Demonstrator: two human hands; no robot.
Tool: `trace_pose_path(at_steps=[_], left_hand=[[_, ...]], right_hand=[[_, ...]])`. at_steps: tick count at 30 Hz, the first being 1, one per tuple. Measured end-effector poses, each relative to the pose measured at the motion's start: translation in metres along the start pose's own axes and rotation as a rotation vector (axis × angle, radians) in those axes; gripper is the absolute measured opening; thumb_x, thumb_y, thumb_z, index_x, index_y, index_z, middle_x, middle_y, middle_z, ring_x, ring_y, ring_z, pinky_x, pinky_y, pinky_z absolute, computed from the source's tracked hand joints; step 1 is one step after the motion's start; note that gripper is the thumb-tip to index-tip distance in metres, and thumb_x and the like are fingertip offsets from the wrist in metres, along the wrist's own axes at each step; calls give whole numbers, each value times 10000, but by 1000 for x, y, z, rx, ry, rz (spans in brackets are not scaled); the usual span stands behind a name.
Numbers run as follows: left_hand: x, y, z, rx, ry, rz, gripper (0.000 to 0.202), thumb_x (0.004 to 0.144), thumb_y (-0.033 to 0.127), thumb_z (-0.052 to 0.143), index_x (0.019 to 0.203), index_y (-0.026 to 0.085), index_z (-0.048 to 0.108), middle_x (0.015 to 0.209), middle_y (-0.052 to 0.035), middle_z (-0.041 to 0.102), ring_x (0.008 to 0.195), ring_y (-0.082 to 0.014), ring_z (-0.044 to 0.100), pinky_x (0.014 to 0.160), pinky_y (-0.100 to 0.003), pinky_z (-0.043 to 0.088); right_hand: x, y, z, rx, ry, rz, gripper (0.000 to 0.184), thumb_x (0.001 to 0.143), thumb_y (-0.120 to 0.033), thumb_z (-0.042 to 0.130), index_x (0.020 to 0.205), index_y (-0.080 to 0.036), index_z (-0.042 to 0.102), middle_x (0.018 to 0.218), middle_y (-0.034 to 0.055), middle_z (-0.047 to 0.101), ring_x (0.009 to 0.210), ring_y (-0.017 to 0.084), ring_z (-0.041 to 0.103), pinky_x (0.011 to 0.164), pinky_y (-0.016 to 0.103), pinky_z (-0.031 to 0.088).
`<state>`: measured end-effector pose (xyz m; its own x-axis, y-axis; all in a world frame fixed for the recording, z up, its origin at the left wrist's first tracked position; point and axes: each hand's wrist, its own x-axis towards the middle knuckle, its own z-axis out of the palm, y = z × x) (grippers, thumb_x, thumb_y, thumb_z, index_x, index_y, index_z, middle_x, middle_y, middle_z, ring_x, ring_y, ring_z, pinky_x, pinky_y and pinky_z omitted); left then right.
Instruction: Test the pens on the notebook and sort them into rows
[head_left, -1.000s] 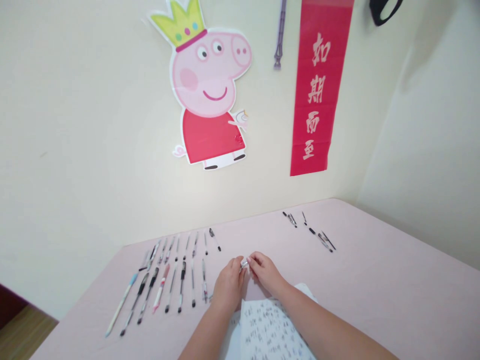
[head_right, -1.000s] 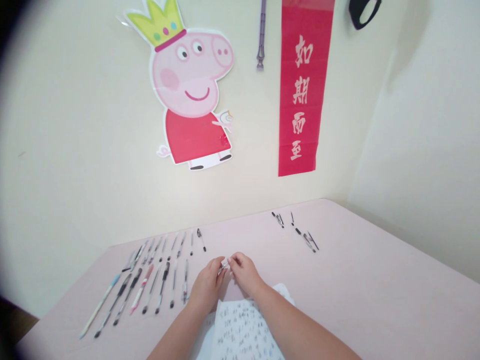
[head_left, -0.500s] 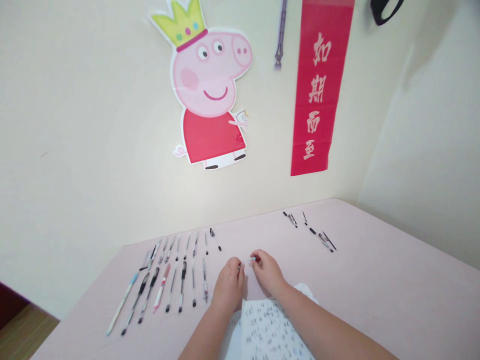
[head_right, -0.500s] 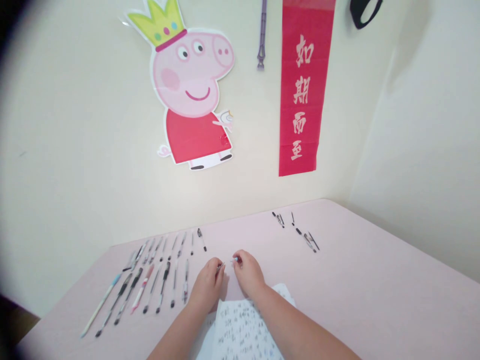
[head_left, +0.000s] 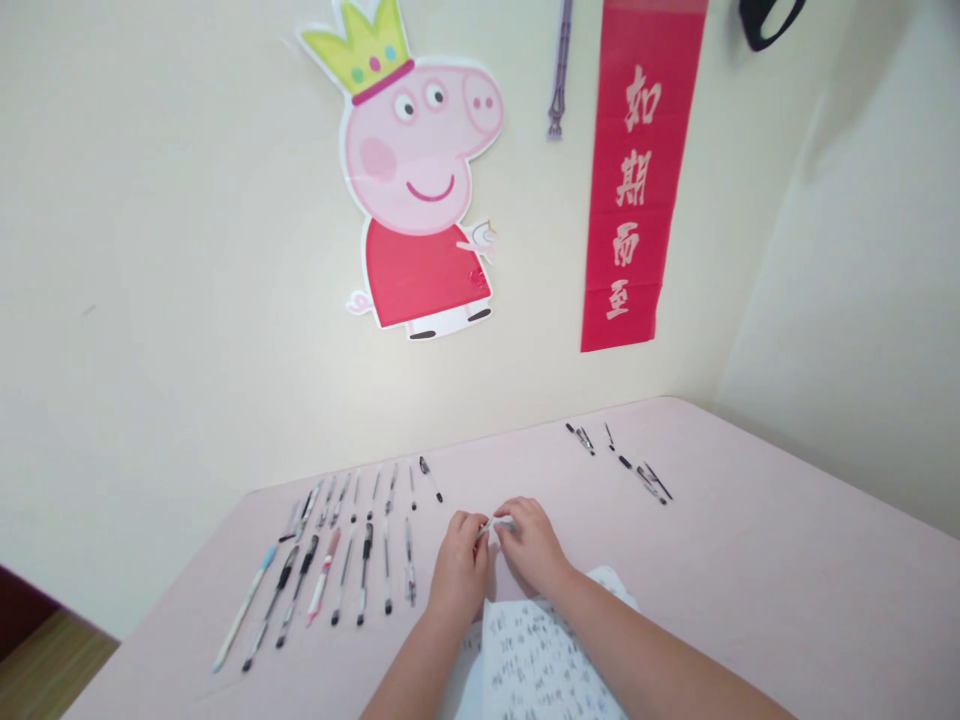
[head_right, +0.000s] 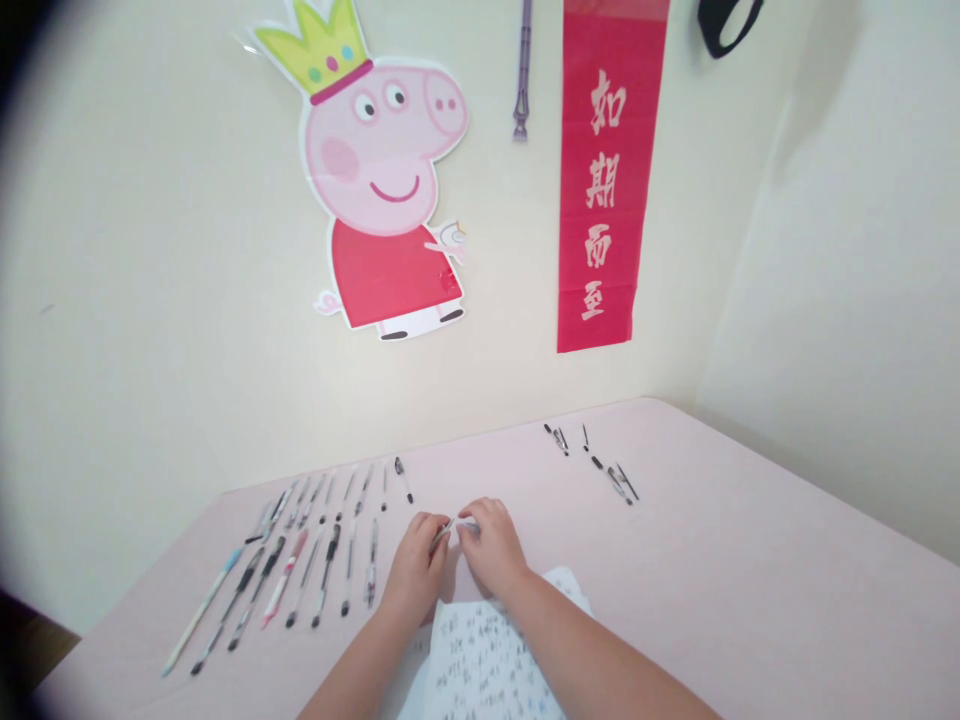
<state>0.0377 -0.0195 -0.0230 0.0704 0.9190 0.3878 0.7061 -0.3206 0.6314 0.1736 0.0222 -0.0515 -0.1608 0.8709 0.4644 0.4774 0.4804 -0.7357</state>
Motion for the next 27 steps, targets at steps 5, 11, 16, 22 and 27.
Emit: trace_pose_path(at_steps=[5, 11, 16, 22, 27], left_hand=[[0, -1, 3, -68, 31, -82, 216, 847, 260, 411, 960, 185, 578, 848, -39, 578, 763, -156, 565, 719, -303, 457], [0, -7, 11, -181, 19, -178, 260, 817, 293, 458, 1037, 171, 522, 807, -12, 579, 653, -125, 548, 648, -270, 452], [0, -7, 9, -123, 28, -209, 162, 769, 285, 523, 890, 180, 543, 767, -5, 581, 665, -136, 540, 639, -268, 436], [1, -5, 7, -51, 19, -150, 198, 806, 319, 454, 665, 190, 509, 647, 21, 511, 622, -131, 488, 602, -248, 376], [0, -3, 7, -60, -10, -151, 250, 831, 340, 410, 677, 187, 533, 655, 10, 536, 640, -134, 509, 612, -246, 369]], right_hand=[[5, -5, -2, 242, -43, 58, 170, 803, -301, 530, 740, -185, 636, 769, 48, 625, 774, 175, 546, 692, 289, 414], [6, -4, -1, 458, -73, 238, 232, 728, -397, 602, 694, -169, 632, 697, 32, 610, 659, 158, 525, 640, 283, 411], [7, -5, -3, 588, -67, 331, 270, 668, -429, 654, 663, -161, 622, 635, 11, 584, 610, 144, 506, 606, 274, 403], [8, -8, -6, 691, -56, 408, 307, 620, -463, 681, 654, -172, 591, 601, -9, 552, 587, 135, 481, 590, 265, 384], [7, -9, -7, 737, -66, 453, 302, 607, -446, 689, 667, -165, 598, 603, -12, 548, 583, 128, 468, 590, 260, 371]])
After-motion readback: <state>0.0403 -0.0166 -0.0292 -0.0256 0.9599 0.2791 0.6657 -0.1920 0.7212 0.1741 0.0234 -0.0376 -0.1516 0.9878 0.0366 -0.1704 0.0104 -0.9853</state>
